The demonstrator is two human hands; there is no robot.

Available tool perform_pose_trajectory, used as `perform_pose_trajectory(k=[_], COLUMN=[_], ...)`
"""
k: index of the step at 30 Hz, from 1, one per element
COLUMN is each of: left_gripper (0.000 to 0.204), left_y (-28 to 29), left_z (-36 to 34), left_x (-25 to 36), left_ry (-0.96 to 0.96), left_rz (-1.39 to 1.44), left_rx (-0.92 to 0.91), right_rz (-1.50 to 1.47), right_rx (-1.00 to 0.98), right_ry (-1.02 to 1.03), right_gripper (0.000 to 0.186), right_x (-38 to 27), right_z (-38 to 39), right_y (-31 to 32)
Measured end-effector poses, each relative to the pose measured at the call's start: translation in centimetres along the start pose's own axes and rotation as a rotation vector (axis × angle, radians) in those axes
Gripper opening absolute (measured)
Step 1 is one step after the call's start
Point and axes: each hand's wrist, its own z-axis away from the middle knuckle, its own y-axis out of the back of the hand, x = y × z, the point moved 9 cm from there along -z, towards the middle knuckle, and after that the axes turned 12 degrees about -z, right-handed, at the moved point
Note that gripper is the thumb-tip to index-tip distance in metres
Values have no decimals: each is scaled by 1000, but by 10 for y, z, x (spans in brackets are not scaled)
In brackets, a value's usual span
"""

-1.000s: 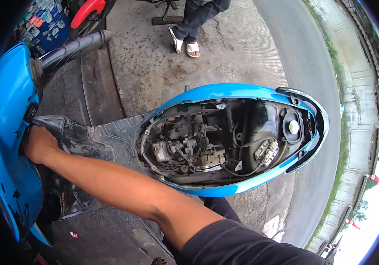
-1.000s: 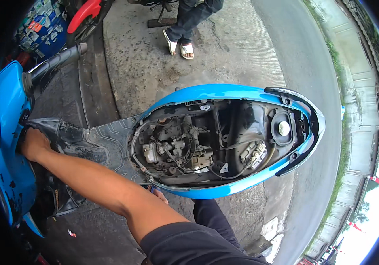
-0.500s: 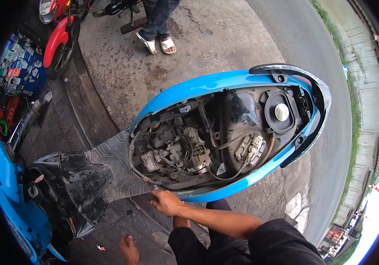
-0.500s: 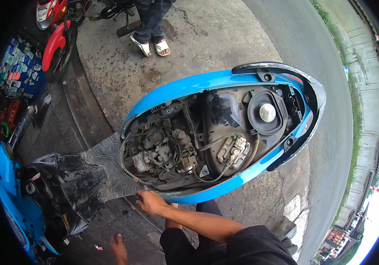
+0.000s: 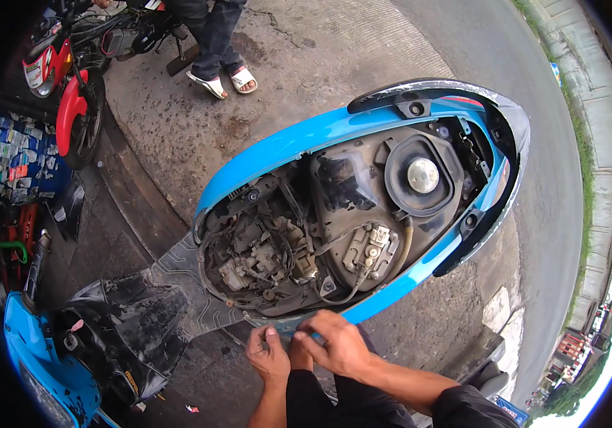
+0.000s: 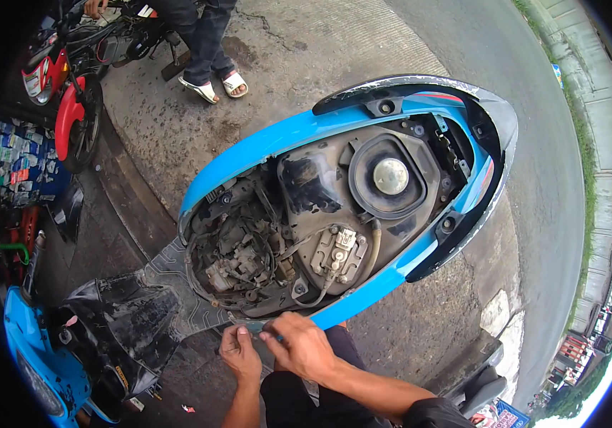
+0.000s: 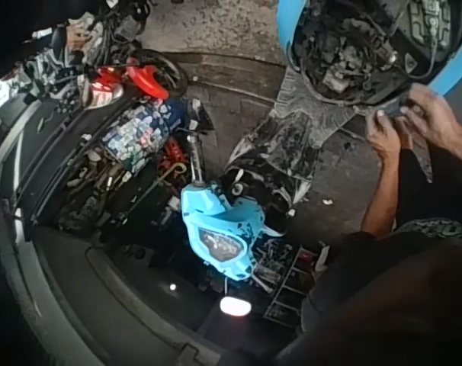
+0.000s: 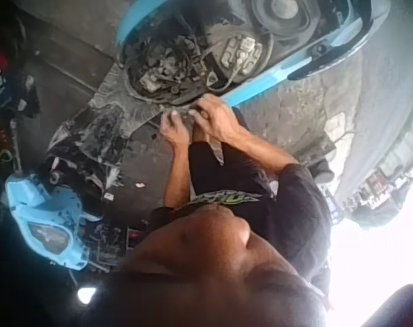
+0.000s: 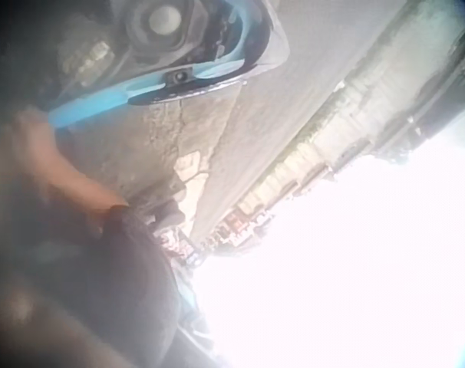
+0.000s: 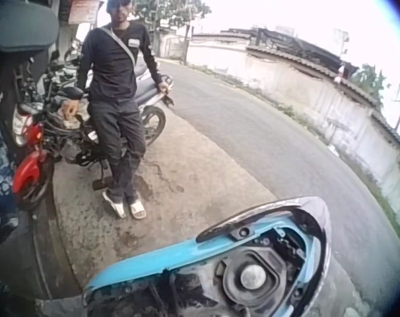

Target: The person touches the scooter engine, adjusts the plastic body panel into position, and disconnects and reconnects wires and hoses near the fuel tank by hand.

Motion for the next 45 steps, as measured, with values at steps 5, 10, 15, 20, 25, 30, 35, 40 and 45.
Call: perform_pose_trajectory(k=[5, 10, 15, 20, 25, 30, 35, 40, 45], left_gripper=[32, 29, 16, 20, 20, 19, 19, 18, 15], left_y=[-61, -124, -134, -143, -159, -173, -177, -184, -176], left_z=[-40, -70, -78, -86, -88, -90, -92, -92, -88], left_x=[201, 262, 267, 255, 259, 253, 243, 245, 235], left_ry=[-757, -758, -681, -558, -519, -465, -369, -365, -309], left_rz=[-91, -457, -276, -125, -73, -38, 97, 64, 165], left_rx=[-17, -342, -338, -544, -719, -820, -780, -791, -706], right_rz=[830, 894, 878, 822, 811, 881, 844, 848, 817], right_rx=[463, 193, 159, 149, 159, 91, 164, 205, 193], right_ry=[246, 153, 138, 100, 89, 54, -4, -39, -52], right_gripper=[26, 19, 16, 14, 14, 14, 15, 10, 12], right_x=[-80, -32, -42, -39, -37, -37, -43, -41, -41], right_z=[-48, -84, -90, -94, -95, -94, -98, -102, -101], right_y=[158, 167, 170, 171, 173, 173, 168, 170, 167])
